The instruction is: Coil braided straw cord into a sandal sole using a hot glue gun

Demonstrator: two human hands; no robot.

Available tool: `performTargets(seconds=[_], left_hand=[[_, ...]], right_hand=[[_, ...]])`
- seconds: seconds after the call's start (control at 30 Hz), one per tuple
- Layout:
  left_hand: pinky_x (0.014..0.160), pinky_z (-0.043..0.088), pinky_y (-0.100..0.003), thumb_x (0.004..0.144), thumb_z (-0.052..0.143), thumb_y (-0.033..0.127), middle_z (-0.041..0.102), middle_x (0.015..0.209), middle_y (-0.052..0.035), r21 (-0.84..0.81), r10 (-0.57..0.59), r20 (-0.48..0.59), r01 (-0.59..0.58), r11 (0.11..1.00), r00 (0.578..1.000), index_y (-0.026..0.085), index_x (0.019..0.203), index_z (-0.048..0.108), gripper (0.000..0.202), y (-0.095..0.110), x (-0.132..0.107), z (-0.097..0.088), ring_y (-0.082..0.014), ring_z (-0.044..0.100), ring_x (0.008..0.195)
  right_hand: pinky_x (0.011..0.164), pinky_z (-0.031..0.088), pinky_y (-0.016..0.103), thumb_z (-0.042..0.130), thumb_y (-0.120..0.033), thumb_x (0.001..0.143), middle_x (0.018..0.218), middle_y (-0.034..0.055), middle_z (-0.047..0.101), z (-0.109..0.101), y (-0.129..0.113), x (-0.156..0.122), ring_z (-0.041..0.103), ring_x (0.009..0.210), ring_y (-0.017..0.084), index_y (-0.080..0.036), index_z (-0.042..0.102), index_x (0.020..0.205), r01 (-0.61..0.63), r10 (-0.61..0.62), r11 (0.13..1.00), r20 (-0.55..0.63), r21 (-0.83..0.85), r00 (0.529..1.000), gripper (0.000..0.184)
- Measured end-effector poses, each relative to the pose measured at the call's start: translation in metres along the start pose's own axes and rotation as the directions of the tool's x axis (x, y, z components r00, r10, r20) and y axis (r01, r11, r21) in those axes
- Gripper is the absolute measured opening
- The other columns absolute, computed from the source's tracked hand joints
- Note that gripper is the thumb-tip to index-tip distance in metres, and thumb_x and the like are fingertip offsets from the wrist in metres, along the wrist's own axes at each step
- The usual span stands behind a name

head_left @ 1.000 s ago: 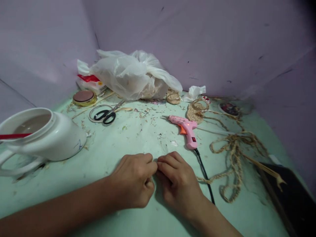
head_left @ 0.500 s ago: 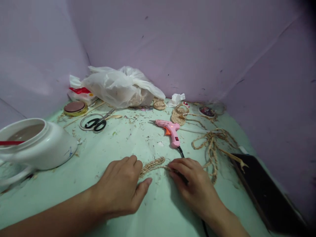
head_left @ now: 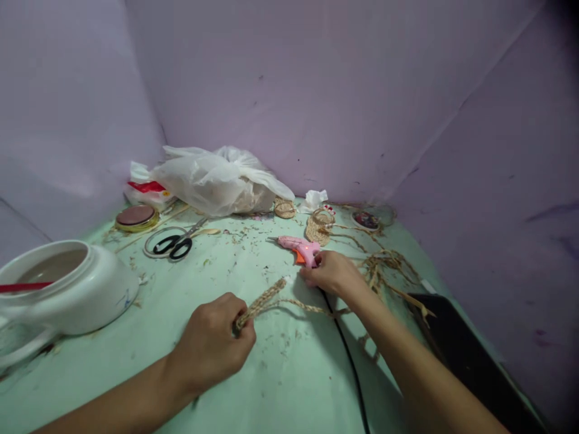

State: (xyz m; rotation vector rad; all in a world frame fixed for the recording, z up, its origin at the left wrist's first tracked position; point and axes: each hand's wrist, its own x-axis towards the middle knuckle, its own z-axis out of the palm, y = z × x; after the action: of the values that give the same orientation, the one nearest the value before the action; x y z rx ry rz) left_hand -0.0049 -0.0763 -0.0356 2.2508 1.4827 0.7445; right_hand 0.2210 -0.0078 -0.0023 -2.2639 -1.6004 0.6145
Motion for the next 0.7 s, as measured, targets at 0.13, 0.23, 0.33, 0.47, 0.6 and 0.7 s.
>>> performTargets(seconds=[0.13,0.23,0.33,0.47,0.6,0.7], left_hand=[[0.049,0.037,-0.023,0.072,0.047,0.031,0.051,0.055,0.0008,-0.187,-0.264,0.042,0.268,0.945,0.963,0.017,0.064,0.059,0.02,-0.004,0.007,-0.003,-0.0112,0.046,0.05],[0.05,0.036,-0.023,0.072,0.046,0.032,0.052,0.056,0.0007,-0.264,-0.292,0.057,0.296,0.918,0.955,0.016,0.065,0.06,0.022,-0.004,0.01,-0.003,-0.0112,0.045,0.051],[0.051,0.035,-0.023,0.071,0.046,0.03,0.051,0.056,0.0009,-0.302,-0.3,0.067,0.306,0.903,0.952,0.016,0.065,0.061,0.022,-0.002,0.009,-0.002,-0.0114,0.045,0.052],[0.05,0.032,-0.023,0.072,0.047,0.031,0.05,0.054,0.0016,-0.323,-0.372,0.094,0.381,0.866,0.924,0.017,0.065,0.062,0.022,0.001,0.007,-0.003,-0.0119,0.045,0.052],[0.052,0.032,-0.023,0.075,0.045,0.031,0.053,0.058,0.001,-0.31,-0.35,0.072,0.355,0.882,0.934,0.017,0.07,0.064,0.023,0.001,0.005,-0.001,-0.0122,0.047,0.054],[0.055,0.033,-0.023,0.076,0.045,0.029,0.056,0.062,0.0002,-0.287,-0.314,0.05,0.315,0.905,0.948,0.017,0.069,0.063,0.023,0.0,0.005,0.001,-0.0121,0.048,0.057]], right_hand=[[0.063,0.05,0.03,0.061,-0.032,0.083,0.089,0.0037,0.065,0.01,-0.006,0.005,0.062,0.076,0.017,-0.013,0.063,0.092,-0.11,0.079,0.973,0.154,0.205,0.985,0.021],[0.06,0.053,0.027,0.053,-0.026,0.088,0.091,0.0032,0.063,0.005,-0.009,0.001,0.062,0.07,0.012,-0.013,0.057,0.101,-0.112,0.043,0.9,0.17,0.421,0.985,0.018],[0.049,0.046,0.02,0.051,-0.022,0.082,0.078,0.0007,0.062,-0.006,-0.014,-0.013,0.056,0.056,0.009,-0.015,0.052,0.1,0.013,-0.045,0.81,0.04,0.587,0.998,0.019],[0.04,0.029,0.019,0.061,-0.04,0.071,0.053,-0.006,0.046,-0.006,-0.007,-0.042,0.039,0.045,0.009,-0.016,0.059,0.096,0.16,-0.148,0.745,-0.073,0.648,0.986,0.034],[0.046,0.03,0.021,0.062,-0.05,0.071,0.062,-0.0014,0.055,0.01,0.013,-0.075,0.04,0.051,0.011,-0.018,0.064,0.095,0.203,-0.202,0.64,-0.093,0.741,0.975,0.04],[0.049,0.034,0.022,0.058,-0.055,0.075,0.063,-0.0012,0.055,0.016,0.025,-0.091,0.041,0.054,0.012,-0.02,0.066,0.093,0.139,-0.217,0.63,0.002,0.764,0.976,0.041]])
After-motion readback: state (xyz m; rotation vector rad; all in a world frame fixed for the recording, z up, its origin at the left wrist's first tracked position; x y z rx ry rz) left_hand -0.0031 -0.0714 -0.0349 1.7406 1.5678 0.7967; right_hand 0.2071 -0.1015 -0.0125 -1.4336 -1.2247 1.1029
